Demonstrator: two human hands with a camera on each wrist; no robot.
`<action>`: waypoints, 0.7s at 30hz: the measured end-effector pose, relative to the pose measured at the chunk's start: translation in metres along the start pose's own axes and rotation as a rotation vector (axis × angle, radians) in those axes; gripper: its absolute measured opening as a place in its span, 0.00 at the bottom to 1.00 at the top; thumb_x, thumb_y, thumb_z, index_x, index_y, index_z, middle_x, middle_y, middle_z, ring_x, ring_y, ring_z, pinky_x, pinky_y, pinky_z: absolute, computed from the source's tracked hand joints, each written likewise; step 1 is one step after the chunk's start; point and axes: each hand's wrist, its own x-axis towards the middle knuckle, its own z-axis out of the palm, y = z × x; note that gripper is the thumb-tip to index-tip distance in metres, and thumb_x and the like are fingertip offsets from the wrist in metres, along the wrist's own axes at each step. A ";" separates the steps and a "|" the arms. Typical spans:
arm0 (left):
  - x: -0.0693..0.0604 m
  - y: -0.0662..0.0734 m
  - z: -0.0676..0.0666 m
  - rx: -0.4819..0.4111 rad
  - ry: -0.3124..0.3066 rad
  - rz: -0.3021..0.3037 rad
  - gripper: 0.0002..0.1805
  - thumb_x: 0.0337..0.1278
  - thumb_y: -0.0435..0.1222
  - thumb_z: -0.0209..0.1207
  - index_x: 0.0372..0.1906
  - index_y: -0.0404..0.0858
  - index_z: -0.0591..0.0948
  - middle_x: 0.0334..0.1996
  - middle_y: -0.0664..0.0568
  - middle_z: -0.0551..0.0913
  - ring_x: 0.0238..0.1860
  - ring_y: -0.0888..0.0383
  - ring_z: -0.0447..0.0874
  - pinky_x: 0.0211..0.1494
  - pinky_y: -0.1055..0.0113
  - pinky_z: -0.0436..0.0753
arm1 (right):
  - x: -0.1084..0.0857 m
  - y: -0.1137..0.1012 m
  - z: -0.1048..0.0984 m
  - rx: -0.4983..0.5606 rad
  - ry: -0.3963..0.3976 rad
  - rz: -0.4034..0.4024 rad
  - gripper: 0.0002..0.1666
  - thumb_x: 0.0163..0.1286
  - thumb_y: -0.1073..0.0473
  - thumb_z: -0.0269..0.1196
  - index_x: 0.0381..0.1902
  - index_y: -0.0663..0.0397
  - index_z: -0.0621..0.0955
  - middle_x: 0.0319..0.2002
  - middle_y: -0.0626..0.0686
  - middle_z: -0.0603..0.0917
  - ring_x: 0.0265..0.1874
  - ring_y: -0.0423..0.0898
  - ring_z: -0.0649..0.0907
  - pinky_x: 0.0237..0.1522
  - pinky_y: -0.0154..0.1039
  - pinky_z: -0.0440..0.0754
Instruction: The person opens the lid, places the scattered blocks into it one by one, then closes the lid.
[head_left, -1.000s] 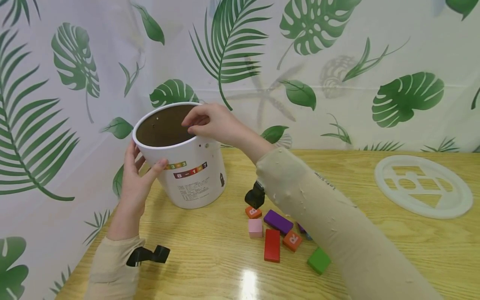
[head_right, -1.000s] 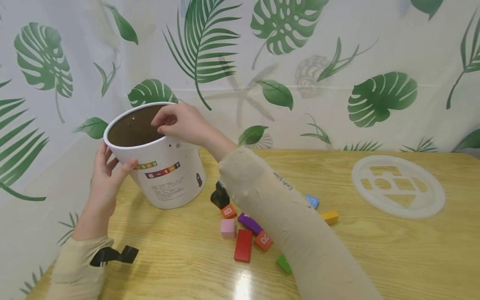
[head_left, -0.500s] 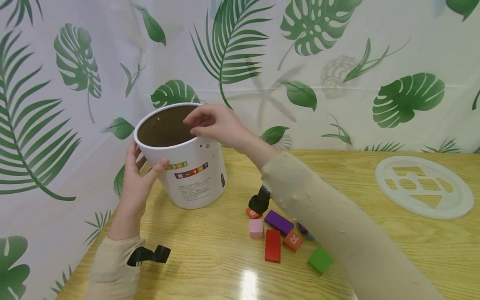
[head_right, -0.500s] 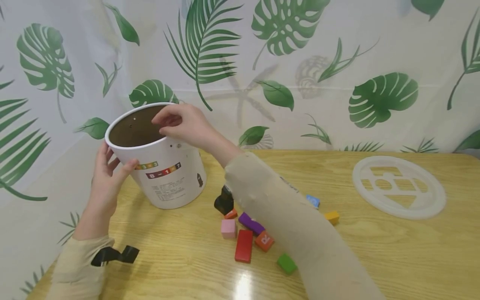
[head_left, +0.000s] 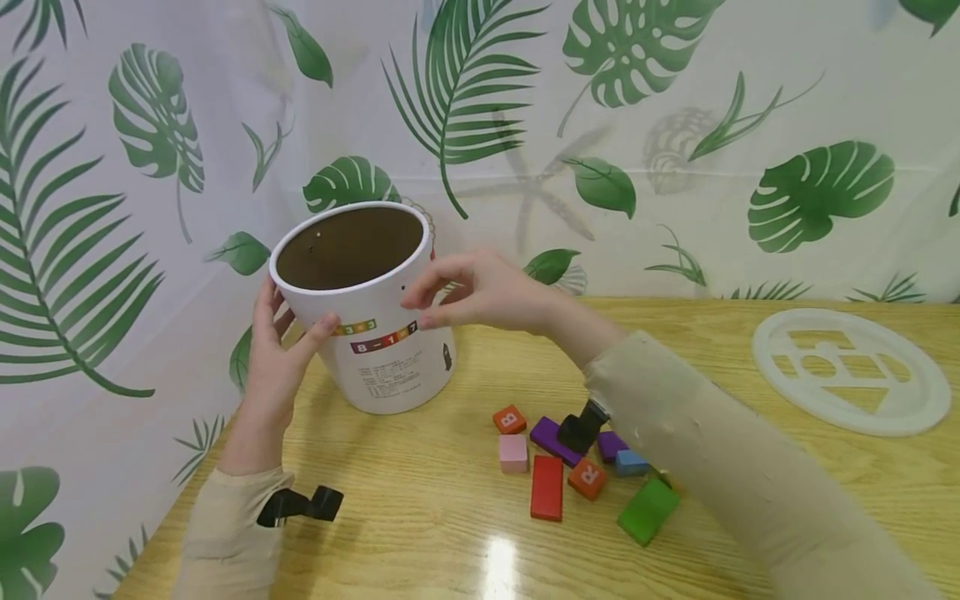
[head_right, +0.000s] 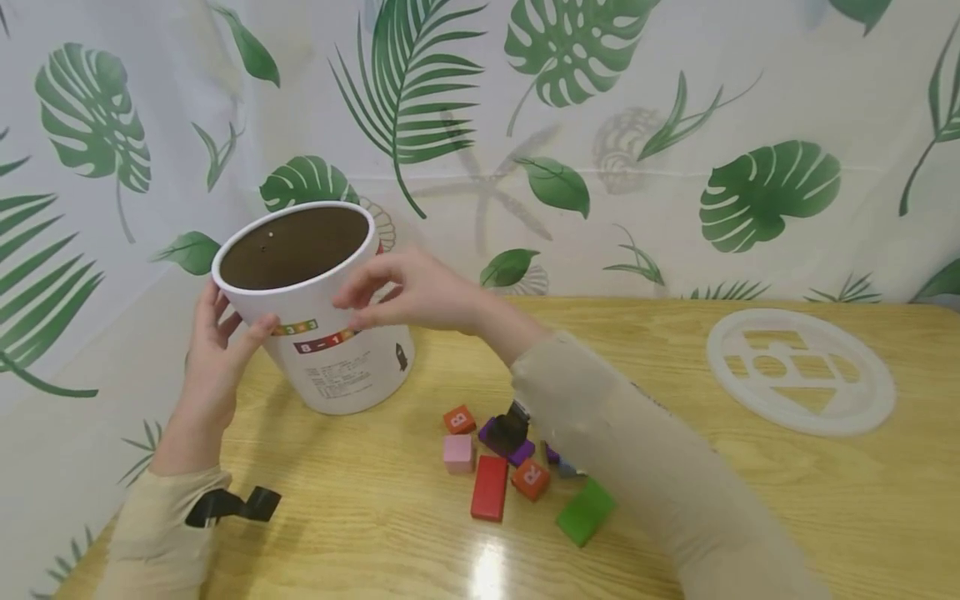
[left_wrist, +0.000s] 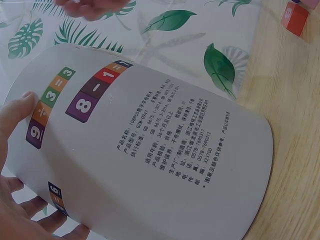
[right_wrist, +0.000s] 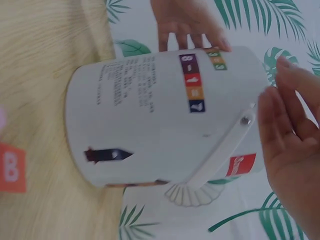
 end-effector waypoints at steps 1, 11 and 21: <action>0.000 0.000 0.000 0.002 0.001 -0.002 0.50 0.56 0.43 0.65 0.75 0.60 0.44 0.74 0.55 0.47 0.72 0.47 0.47 0.67 0.42 0.59 | -0.004 0.004 0.000 0.003 -0.043 0.018 0.13 0.60 0.66 0.68 0.43 0.64 0.82 0.44 0.60 0.83 0.43 0.48 0.80 0.48 0.42 0.81; 0.001 -0.001 0.000 -0.006 -0.004 0.009 0.50 0.56 0.42 0.65 0.75 0.61 0.45 0.74 0.55 0.47 0.72 0.48 0.48 0.67 0.43 0.60 | -0.044 0.055 0.002 0.005 -0.272 0.244 0.14 0.60 0.62 0.69 0.45 0.54 0.83 0.45 0.51 0.82 0.44 0.49 0.82 0.50 0.43 0.79; 0.001 -0.002 0.000 -0.001 0.003 0.003 0.50 0.56 0.43 0.65 0.75 0.61 0.45 0.74 0.56 0.47 0.72 0.48 0.48 0.67 0.42 0.60 | -0.065 0.083 0.005 -0.042 -0.335 0.355 0.22 0.60 0.62 0.69 0.53 0.59 0.80 0.53 0.57 0.80 0.53 0.57 0.75 0.57 0.50 0.74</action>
